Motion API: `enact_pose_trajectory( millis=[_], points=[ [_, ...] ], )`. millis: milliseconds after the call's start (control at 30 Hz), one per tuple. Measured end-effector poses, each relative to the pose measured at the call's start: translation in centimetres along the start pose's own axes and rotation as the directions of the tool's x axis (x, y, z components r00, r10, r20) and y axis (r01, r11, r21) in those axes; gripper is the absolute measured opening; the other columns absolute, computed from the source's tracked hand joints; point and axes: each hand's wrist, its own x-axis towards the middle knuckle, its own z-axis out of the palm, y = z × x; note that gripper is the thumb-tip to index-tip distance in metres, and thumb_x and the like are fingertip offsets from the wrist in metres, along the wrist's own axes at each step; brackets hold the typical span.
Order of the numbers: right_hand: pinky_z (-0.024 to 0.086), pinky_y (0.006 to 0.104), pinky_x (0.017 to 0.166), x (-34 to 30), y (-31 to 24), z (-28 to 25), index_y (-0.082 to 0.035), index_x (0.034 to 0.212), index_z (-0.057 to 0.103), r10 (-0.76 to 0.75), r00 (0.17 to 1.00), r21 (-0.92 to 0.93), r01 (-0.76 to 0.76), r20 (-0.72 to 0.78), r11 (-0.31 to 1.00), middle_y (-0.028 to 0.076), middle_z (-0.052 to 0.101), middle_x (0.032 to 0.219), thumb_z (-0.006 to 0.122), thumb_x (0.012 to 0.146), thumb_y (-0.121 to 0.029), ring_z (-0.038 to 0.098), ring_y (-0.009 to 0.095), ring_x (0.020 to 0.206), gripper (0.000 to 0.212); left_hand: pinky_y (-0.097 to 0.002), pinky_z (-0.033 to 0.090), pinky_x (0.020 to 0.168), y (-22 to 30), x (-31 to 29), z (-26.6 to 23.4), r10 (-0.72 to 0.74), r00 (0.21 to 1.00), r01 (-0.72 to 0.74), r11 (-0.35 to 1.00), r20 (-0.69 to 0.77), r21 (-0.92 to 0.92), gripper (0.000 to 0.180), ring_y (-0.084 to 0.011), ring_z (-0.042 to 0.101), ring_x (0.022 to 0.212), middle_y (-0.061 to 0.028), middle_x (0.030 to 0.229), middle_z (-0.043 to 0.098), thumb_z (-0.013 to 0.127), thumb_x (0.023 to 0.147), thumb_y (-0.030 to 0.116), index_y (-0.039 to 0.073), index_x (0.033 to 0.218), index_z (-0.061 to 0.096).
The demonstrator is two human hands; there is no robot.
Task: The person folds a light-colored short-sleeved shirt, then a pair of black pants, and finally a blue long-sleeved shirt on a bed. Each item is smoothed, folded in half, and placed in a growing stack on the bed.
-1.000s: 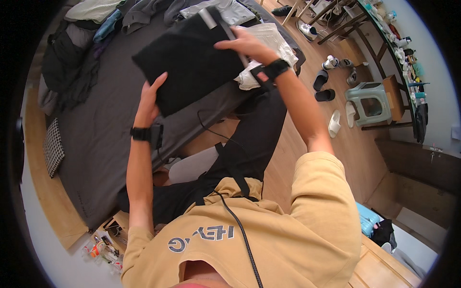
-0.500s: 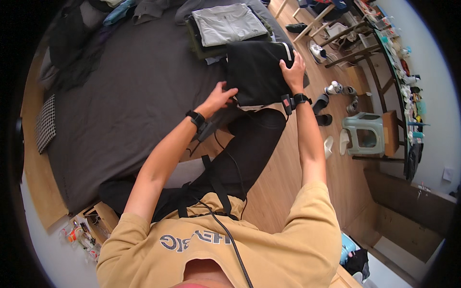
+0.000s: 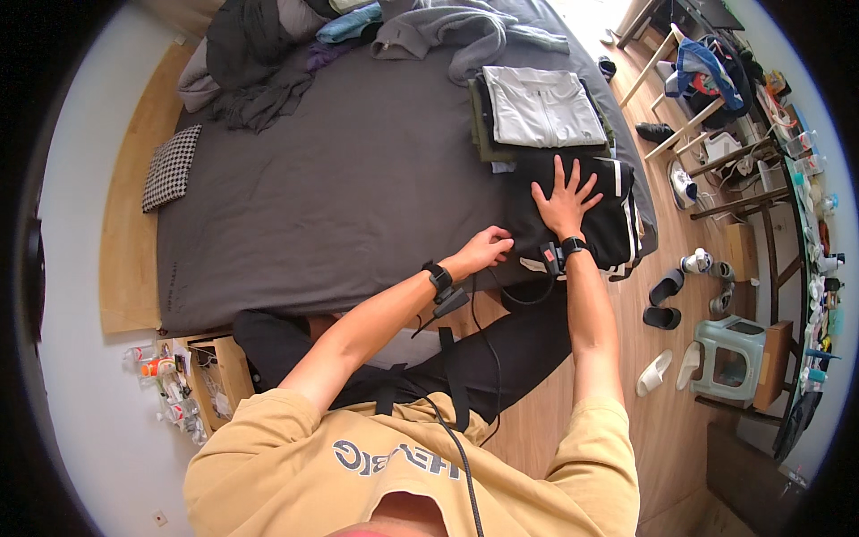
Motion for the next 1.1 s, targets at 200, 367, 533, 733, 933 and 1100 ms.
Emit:
enact_pose_trajectory(
  millis=[200,367,533,733,933,1100],
  points=[
    [-0.002,0.0831,0.118,0.7,-0.3,-2.3,-0.041,0.171,0.018,0.078,0.971,0.003,-0.081,0.226,0.997,0.011,0.004,0.181,0.062,0.095,-0.071,-0.007,0.057,0.160,0.092,-0.0424,0.056,0.096,-3.0,-2.3,-8.5,0.223,0.917,-0.127,0.949,-0.332,0.288,0.031,-0.0318,0.070,0.109,-0.0166,0.120,0.073,0.071,0.095,0.029,0.006,0.117,0.076],
    [0.015,0.0717,0.125,3.7,-3.0,-5.5,-0.024,0.164,0.039,0.047,0.975,0.017,-0.052,0.216,0.998,0.017,0.023,0.175,0.075,0.091,-0.050,0.015,0.048,0.160,0.086,-0.0511,0.045,0.114,-8.1,-8.2,-21.9,0.538,0.680,0.112,0.596,-0.499,0.795,0.035,-0.0401,0.053,0.133,-0.0186,0.141,0.060,0.072,0.088,0.025,0.011,0.120,0.073],
    [0.031,0.0544,0.125,6.7,-11.0,-5.6,-0.015,0.148,0.060,-0.283,0.955,0.287,0.246,0.091,0.926,0.022,0.041,0.164,0.077,0.089,-0.033,0.035,0.044,0.153,0.063,-0.0572,0.028,0.127,-12.1,-14.8,-30.1,0.562,0.636,0.330,0.422,-0.529,0.845,0.063,-0.0387,0.035,0.154,-0.0157,0.169,0.037,0.067,0.098,0.041,0.022,0.156,0.051],
    [0.033,0.0517,0.125,10.2,-22.7,-0.5,-0.013,0.148,0.059,-0.451,0.866,0.343,0.365,0.216,0.866,0.022,0.044,0.163,0.077,0.088,-0.031,0.037,0.045,0.152,0.065,-0.0587,0.021,0.130,-13.2,-16.8,-31.2,0.566,0.621,0.391,0.375,-0.542,0.840,0.071,-0.0344,0.027,0.160,-0.0123,0.175,0.028,0.060,0.101,0.048,0.027,0.166,0.039],
    [0.034,0.0554,0.125,15.9,-32.4,6.6,-0.013,0.157,0.047,-0.524,0.783,0.262,0.457,0.334,0.850,0.024,0.037,0.166,0.077,0.089,-0.028,0.032,0.047,0.154,0.077,-0.0608,0.025,0.128,-13.2,-16.2,-32.0,0.554,0.606,0.393,0.417,-0.572,0.820,0.073,-0.0343,0.031,0.158,-0.0124,0.172,0.032,0.065,0.093,0.041,0.027,0.162,0.045],
    [0.033,0.0576,0.125,23.3,-40.2,14.0,-0.015,0.163,0.038,-0.564,0.724,0.223,0.520,0.398,0.825,0.023,0.032,0.169,0.079,0.088,-0.028,0.028,0.050,0.155,0.087,-0.0631,0.026,0.127,-13.6,-15.6,-33.1,0.519,0.628,0.336,0.491,-0.579,0.804,0.074,-0.0365,0.032,0.157,-0.0136,0.172,0.033,0.065,0.090,0.041,0.025,0.160,0.048]
  ],
)
